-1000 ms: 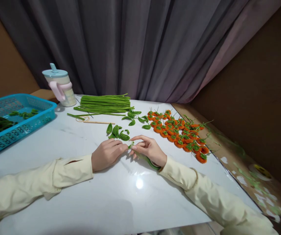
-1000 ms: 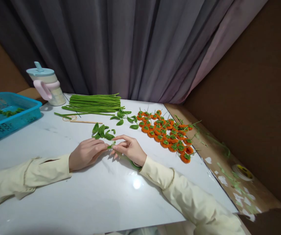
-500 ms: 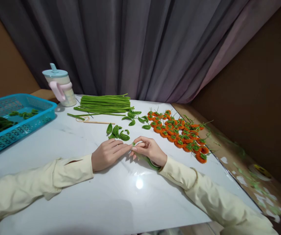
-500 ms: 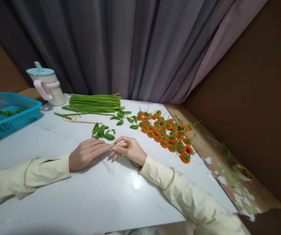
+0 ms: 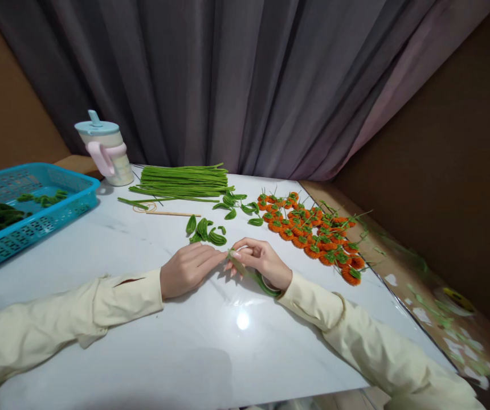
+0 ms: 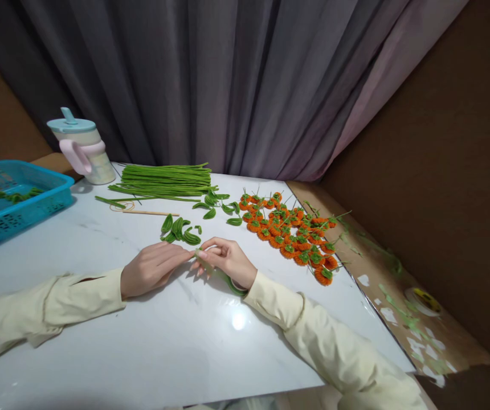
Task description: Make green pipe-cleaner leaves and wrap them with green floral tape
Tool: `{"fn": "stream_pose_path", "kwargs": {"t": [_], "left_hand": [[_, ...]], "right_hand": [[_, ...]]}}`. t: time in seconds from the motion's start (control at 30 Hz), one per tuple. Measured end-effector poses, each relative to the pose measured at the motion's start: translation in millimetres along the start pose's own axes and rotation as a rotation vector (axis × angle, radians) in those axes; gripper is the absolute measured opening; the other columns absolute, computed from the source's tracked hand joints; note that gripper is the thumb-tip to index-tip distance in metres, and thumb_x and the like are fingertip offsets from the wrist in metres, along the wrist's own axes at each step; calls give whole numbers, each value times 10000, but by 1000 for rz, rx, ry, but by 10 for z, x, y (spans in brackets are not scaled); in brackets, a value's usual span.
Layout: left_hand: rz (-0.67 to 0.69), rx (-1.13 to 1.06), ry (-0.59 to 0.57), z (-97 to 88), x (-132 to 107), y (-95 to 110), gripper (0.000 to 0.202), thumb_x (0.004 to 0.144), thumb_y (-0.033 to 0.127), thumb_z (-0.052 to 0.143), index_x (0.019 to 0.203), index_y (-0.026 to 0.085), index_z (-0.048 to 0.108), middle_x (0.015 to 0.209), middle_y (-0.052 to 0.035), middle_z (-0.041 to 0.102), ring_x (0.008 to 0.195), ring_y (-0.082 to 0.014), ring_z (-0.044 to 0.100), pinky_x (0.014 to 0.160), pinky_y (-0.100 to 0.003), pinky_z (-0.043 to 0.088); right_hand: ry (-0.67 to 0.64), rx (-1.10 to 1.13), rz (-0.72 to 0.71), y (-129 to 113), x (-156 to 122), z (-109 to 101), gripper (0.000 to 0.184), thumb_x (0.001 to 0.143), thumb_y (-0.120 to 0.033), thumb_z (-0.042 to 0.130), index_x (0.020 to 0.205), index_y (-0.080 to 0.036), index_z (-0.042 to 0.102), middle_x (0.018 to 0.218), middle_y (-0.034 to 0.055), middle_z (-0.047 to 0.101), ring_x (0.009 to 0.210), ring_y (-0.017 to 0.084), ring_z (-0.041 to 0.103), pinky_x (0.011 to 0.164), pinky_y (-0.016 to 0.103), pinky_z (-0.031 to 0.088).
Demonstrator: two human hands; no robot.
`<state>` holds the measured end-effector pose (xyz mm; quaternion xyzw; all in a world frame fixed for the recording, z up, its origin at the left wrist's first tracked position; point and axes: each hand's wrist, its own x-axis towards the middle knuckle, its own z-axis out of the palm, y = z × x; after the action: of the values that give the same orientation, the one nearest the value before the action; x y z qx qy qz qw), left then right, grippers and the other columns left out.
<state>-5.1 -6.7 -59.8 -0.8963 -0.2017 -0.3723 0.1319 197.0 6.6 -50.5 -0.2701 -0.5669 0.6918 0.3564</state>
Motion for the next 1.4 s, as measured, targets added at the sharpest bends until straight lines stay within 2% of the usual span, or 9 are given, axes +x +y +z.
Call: {"fn": "stream_pose_path", "kwargs": {"t": [0.13, 0.3, 0.43, 0.57, 0.7, 0.9, 1.07, 1.4], "left_hand": [[-10, -35, 4, -4, 3, 8, 227, 871, 98, 410, 1074, 108, 510, 807, -91, 666, 736, -175, 614, 627, -291, 480], [-95, -111, 6, -7, 12, 25, 180, 879, 128, 434, 1047, 120, 498, 764, -65, 654, 683, -152, 601, 621, -271, 484], [-44, -85, -3, 2, 4, 11, 252, 882, 122, 419, 1129, 120, 470, 799, -70, 659, 722, -158, 608, 636, -277, 488], [14, -49, 17, -2, 5, -1, 250, 858, 71, 409, 1089, 105, 499, 837, -101, 666, 754, -178, 613, 642, -294, 495], [18, -68, -2, -10, 11, 2, 288, 853, 57, 388, 1118, 106, 491, 846, -108, 665, 756, -180, 611, 631, -298, 501], [6, -79, 11, -12, 8, 8, 280, 854, 73, 417, 1123, 107, 485, 834, -110, 663, 777, -188, 613, 637, -302, 503], [13, -80, 13, -25, 25, 16, 268, 863, 74, 391, 1106, 117, 496, 829, -101, 664, 772, -175, 612, 654, -294, 499], [62, -13, 4, -32, 36, 21, 251, 887, 91, 341, 1067, 103, 515, 837, -118, 662, 763, -180, 610, 634, -300, 496]], "right_hand": [[1, -3, 2, 5, 11, -1, 347, 722, -414, 710, 805, -134, 522, 692, 66, 661, 562, 149, 619, 465, 212, 469], [8, -16, 2, 8, 15, 1, 353, 713, -418, 715, 790, -136, 517, 683, 61, 658, 561, 149, 619, 460, 207, 465], [6, -18, 0, 9, 11, -1, 353, 719, -421, 710, 795, -138, 513, 681, 59, 657, 564, 149, 619, 458, 207, 463], [10, -17, 1, 23, 10, -4, 364, 714, -424, 714, 795, -135, 510, 687, 66, 658, 567, 153, 621, 462, 210, 461], [5, -17, -9, 26, 4, -4, 362, 721, -416, 711, 811, -132, 506, 671, 63, 651, 575, 155, 622, 468, 206, 455], [10, -10, -68, -6, -14, 16, 416, 723, -375, 723, 967, -171, 455, 716, 51, 665, 568, 143, 608, 459, 200, 450], [-22, -35, -73, -1, -14, 18, 351, 729, -397, 712, 878, -144, 520, 693, 48, 649, 582, 139, 608, 468, 199, 444], [-37, 12, -19, 6, -14, 2, 357, 699, -385, 742, 816, -132, 519, 667, 46, 650, 569, 141, 609, 530, 241, 483]]}}
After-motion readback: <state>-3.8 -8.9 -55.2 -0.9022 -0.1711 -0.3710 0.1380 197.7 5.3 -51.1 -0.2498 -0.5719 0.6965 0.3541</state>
